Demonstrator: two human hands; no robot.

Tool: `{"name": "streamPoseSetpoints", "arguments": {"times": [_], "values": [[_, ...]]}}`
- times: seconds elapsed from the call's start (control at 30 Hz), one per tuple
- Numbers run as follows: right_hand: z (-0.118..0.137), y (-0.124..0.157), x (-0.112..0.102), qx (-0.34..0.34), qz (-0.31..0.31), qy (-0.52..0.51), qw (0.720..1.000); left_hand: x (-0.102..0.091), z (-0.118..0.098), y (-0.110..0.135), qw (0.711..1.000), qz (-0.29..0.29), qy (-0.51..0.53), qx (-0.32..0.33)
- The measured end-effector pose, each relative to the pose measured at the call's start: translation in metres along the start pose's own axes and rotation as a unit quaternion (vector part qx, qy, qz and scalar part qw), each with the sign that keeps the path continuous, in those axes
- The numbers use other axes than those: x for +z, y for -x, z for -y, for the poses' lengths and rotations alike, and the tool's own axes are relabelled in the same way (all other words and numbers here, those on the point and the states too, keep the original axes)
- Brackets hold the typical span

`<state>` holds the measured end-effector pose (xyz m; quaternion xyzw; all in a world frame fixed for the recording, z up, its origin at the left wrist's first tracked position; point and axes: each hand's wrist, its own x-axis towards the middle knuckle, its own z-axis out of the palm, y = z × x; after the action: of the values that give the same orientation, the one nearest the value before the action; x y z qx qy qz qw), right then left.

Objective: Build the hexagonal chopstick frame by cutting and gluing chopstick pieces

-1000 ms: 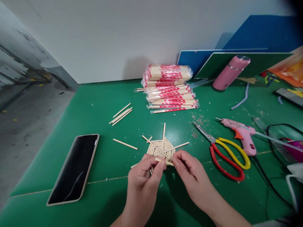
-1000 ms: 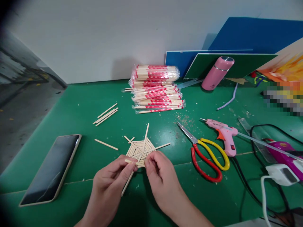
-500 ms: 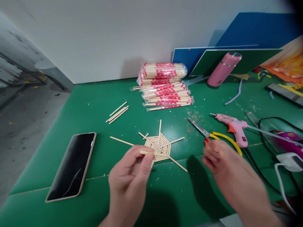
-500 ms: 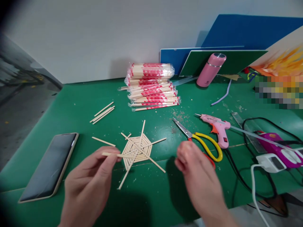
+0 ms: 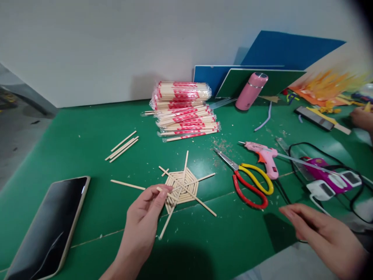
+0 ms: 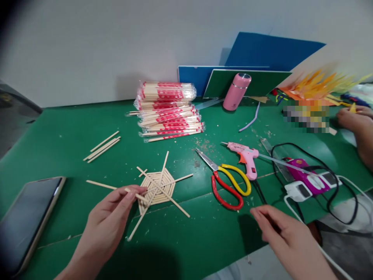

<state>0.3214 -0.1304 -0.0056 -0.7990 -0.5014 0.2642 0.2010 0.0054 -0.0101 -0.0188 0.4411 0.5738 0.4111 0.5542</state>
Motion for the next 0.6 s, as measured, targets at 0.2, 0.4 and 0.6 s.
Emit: {"name": "streamPoseSetpoints", "arguments": {"times": [0.2,0.4,0.6], "values": [[0.034,-0.075,0.007,0.009,-0.256,0.081,0.963,0.003,-0.007,0.0,0.999,-0.003,-0.02,0.038],[0.015,-0.117,-0.002,0.092,-0.183,0.083,0.975,-0.018,-0.005,0.016,0.962,0.15,-0.153,0.168],[0.016,-0.12,-0.008,0.143,-0.21,-0.016,0.967,-0.019,0.004,0.025,0.966,0.161,-0.143,0.146]]}}
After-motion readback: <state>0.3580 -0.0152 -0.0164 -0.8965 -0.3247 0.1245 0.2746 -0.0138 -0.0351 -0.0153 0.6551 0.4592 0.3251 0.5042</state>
